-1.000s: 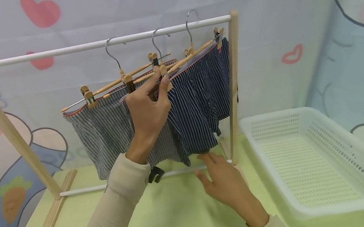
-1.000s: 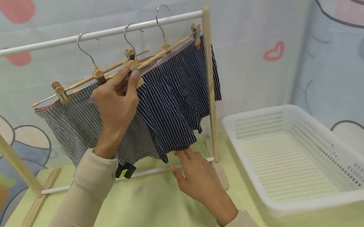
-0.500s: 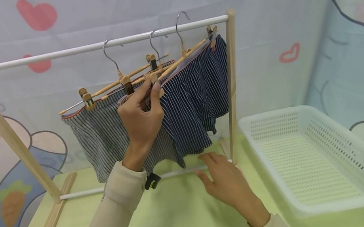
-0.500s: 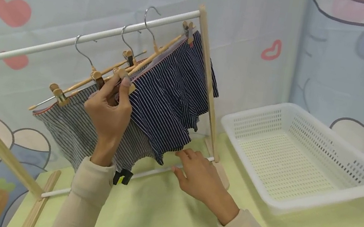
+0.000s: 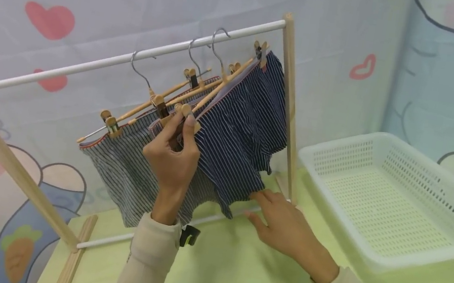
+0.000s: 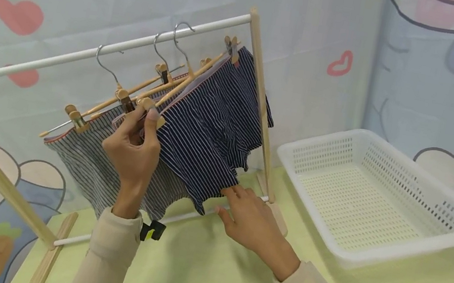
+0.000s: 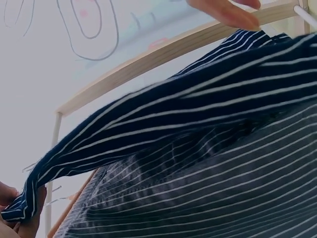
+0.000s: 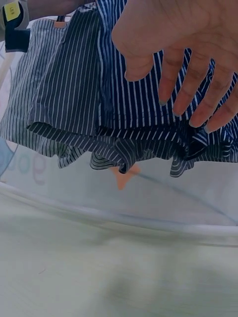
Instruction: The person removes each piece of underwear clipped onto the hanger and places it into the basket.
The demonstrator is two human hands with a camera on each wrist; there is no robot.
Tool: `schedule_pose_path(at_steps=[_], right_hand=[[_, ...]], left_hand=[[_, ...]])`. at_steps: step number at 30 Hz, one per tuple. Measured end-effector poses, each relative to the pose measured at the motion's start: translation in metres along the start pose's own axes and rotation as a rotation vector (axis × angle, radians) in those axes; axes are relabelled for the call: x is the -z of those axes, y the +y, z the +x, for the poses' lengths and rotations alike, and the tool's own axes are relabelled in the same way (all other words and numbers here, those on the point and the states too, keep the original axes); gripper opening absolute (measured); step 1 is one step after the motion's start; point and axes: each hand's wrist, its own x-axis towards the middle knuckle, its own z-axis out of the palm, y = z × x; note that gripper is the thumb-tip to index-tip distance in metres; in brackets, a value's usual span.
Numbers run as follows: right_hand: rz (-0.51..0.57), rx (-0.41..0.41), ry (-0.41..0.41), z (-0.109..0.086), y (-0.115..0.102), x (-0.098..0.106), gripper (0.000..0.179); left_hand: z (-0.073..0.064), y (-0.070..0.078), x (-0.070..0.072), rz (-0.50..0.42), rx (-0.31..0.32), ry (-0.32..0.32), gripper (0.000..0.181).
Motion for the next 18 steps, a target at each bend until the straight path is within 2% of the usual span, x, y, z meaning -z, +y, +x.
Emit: schedule_pose_path(at_steps=[7,18], right_hand=[[0.010,-0.009,0.006,0.001,0.001,0.000,0.042],[0.012,-0.016,0.022,0.002,0.006,0.003,0.046]], left_hand=[[-0.006,0.000,0.006,-0.024,0.000,0.030,0.025],[-0.025,-0.005,0.019,-0.063,0.085,0.001,0.024]])
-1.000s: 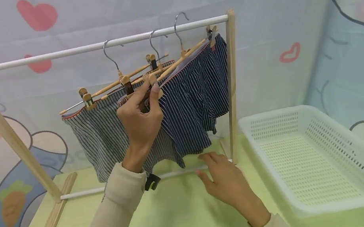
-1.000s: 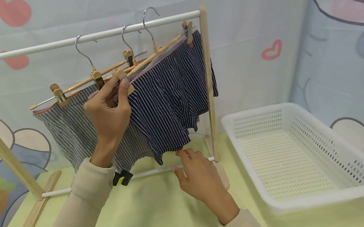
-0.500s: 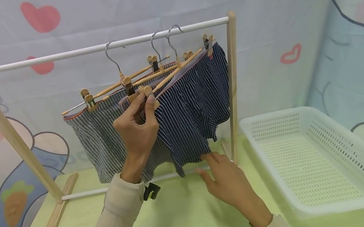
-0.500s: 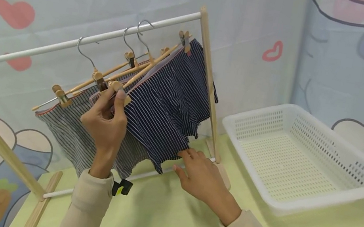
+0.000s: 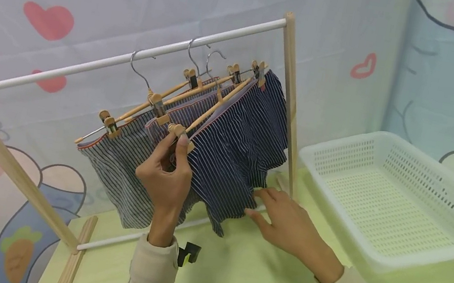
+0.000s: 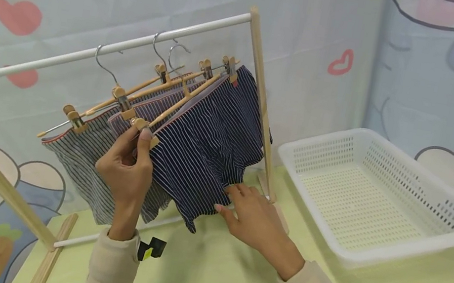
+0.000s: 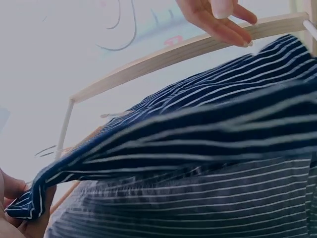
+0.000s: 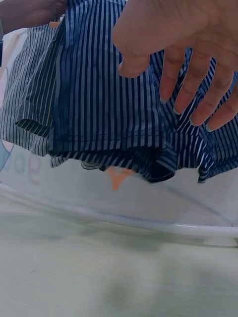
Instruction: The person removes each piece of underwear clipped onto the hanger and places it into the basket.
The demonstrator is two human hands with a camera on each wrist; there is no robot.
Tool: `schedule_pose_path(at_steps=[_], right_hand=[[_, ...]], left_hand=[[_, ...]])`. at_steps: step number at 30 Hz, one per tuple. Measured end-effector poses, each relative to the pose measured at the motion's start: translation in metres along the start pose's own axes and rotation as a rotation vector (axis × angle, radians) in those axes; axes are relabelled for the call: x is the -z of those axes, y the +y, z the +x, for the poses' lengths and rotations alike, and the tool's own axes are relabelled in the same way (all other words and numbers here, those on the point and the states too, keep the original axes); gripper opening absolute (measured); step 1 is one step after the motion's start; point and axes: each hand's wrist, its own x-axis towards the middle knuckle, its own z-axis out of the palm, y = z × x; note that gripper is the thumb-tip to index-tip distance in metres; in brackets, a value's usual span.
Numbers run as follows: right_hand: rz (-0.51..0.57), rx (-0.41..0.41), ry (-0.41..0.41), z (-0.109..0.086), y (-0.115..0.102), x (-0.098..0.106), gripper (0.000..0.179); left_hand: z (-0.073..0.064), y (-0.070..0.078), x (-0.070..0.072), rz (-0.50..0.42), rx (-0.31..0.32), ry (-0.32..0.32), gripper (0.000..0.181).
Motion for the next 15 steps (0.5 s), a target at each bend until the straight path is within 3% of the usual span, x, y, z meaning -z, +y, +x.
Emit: schedule_pose_path(at_steps=[8,15], right_hand=[[0.028,-0.035,-0.004,0.001,0.005,0.004,0.046],[0.051,-0.064,0.022,0.003,0.010,0.013,0.044]], left_hand=[[-0.008,-0.001,0.012,0.004,0.073,-0.036,0.023],[-0.016,0.000,0.021,0.008,0.074,-0.094,0.021]])
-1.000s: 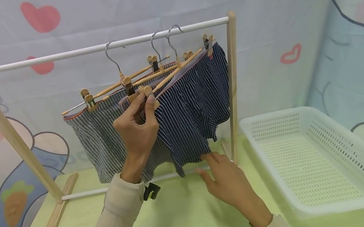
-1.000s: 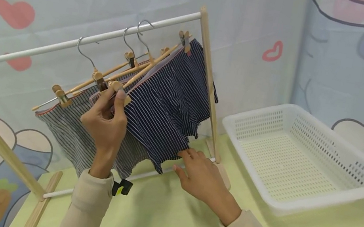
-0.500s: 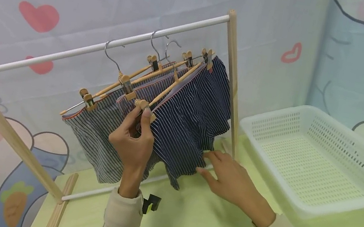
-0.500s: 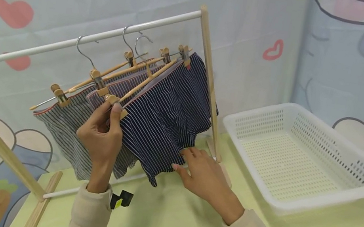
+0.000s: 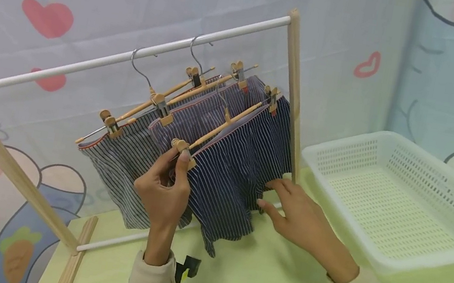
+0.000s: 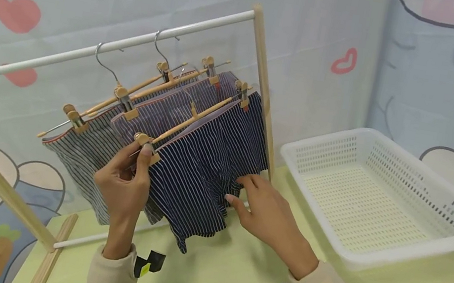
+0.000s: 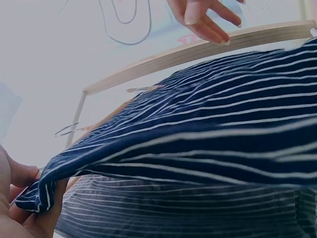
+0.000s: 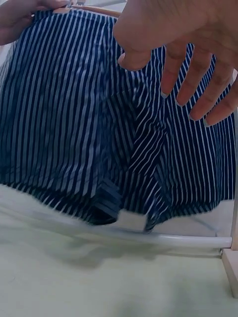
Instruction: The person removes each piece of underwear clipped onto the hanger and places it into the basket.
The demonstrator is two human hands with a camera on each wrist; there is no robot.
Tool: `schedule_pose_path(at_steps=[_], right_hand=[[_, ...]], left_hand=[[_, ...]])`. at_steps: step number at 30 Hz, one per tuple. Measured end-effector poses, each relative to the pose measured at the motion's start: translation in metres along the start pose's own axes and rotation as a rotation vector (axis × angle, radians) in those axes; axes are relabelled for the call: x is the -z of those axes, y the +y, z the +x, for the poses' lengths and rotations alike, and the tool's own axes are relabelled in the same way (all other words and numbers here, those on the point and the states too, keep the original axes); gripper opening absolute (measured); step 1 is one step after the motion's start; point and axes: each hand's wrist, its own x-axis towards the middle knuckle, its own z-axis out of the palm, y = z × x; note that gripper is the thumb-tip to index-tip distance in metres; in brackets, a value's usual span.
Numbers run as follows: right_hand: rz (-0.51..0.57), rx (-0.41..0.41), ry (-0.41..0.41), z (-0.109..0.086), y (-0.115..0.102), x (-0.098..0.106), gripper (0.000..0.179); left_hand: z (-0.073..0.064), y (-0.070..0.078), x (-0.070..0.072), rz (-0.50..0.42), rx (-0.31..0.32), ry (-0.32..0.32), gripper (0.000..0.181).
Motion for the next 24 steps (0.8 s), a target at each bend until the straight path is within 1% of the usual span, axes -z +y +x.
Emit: schedule_pose_path(at_steps=[6,10,15,20,24], right_hand=[[0.022,-0.011,-0.006,0.002,0.001,0.006,0.047],[0.031,-0.005,0.005,0.003,0.000,0.009,0.045],[0.053,0.017,0.022,0.009,-0.001,0.009,0.044],[0.070,0.053,0.068,0.016,0.000,0.009,0.041],[0.091,0.065,0.087,0.023,0.001,0.011,0.041]], left_hand=[[-0.004,0.001,0.007,-0.019,-0.003,-0.060,0.021],[-0.005,0.002,0.013,-0.036,0.021,-0.092,0.021],[-0.007,0.002,0.020,-0.030,0.039,-0.118,0.020],[-0.009,-0.001,0.025,-0.027,0.056,-0.118,0.019],[-0.009,-0.004,0.028,-0.027,0.050,-0.110,0.019]])
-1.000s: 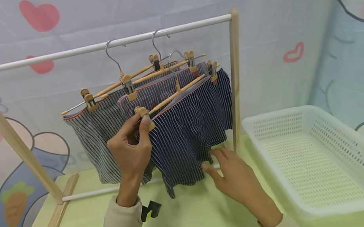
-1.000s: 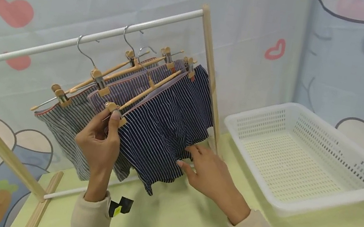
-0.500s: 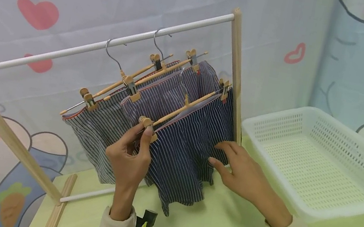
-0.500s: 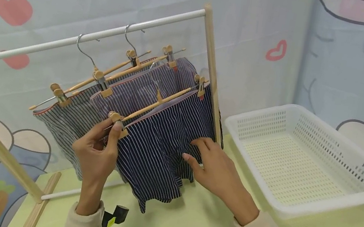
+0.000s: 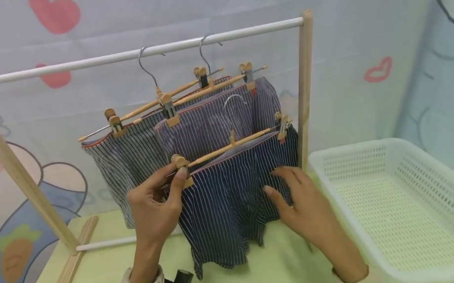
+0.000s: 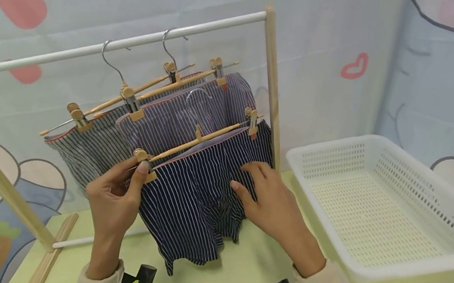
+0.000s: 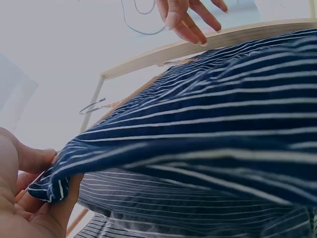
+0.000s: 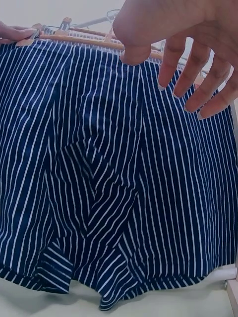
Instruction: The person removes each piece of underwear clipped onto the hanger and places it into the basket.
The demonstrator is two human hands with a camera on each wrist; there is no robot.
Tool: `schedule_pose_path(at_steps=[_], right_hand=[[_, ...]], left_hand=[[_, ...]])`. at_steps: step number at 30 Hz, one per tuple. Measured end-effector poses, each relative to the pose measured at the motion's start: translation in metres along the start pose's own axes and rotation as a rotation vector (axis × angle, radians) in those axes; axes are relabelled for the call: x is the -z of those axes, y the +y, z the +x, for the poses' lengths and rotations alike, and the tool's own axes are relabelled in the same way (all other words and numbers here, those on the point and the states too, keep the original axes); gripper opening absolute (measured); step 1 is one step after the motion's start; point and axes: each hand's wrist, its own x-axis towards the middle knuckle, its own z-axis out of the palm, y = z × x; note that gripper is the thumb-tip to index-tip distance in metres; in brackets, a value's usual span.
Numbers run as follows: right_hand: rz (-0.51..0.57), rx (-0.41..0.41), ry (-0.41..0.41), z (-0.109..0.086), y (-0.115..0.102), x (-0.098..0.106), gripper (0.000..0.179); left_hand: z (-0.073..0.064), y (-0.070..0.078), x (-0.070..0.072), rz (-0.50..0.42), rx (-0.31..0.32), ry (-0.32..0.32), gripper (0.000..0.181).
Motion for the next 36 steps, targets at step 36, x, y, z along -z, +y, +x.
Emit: schedule_pose_path(at_steps=[36], right_hand=[[0.117,-0.019,0.113,0.010,0.014,0.028,0.066]], left_hand=[[0.008,-0.006,0.031,-0.166,0.011,-0.178,0.021]])
